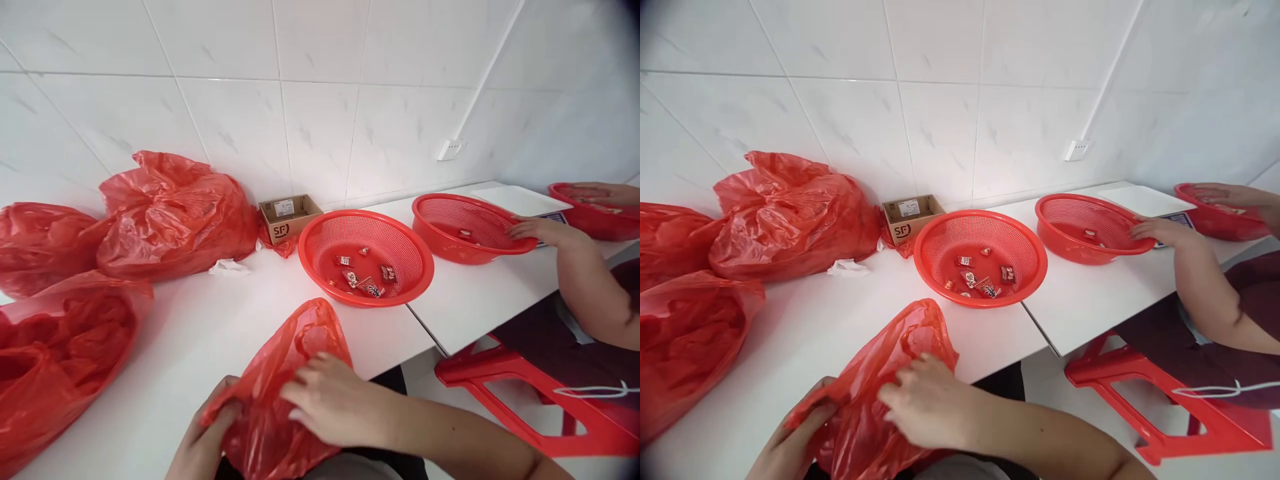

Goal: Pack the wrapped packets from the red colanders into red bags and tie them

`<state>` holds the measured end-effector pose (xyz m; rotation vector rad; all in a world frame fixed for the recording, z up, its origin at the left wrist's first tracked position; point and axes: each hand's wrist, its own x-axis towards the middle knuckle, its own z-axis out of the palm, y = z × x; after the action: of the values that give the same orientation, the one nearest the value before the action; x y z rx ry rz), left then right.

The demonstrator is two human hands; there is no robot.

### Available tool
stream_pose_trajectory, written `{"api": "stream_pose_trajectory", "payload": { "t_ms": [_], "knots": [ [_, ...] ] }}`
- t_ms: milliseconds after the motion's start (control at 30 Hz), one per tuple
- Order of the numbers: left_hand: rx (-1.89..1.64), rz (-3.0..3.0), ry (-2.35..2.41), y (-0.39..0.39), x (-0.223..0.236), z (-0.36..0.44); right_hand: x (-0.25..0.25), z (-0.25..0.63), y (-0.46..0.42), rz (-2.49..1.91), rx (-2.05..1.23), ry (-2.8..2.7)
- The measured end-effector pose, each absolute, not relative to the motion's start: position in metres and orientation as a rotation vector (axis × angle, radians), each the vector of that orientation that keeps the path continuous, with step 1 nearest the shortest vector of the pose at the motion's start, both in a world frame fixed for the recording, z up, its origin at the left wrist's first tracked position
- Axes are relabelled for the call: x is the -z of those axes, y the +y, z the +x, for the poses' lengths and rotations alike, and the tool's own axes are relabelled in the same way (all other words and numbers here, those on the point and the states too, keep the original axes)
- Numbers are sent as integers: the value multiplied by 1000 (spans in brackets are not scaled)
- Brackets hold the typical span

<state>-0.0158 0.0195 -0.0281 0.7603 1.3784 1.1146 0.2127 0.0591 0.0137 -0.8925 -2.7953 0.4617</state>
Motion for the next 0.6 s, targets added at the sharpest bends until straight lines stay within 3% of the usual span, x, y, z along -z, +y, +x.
{"api": "stream_pose_trajectory", "payload": {
  "t_ms": [133, 300, 367, 500, 600],
  "knots": [
    [-1228, -12, 1204, 18, 38, -48, -7, 253, 74, -1274, -678, -2884],
    [-1252, -173, 1121, 20, 41, -57, -49, 294, 89, -765, -1200, -2413],
    [-1230, -110, 1093, 19, 36, -48, -67, 305, 112, -845, -1035, -2204],
    [-1263, 20, 1031, 15, 18, -26, -73, 323, 179, -1650, -428, -2318],
    [-1341, -48, 1035, 15, 3, -12, -50, 328, 213, -2035, -417, -2549]
  ]
}}
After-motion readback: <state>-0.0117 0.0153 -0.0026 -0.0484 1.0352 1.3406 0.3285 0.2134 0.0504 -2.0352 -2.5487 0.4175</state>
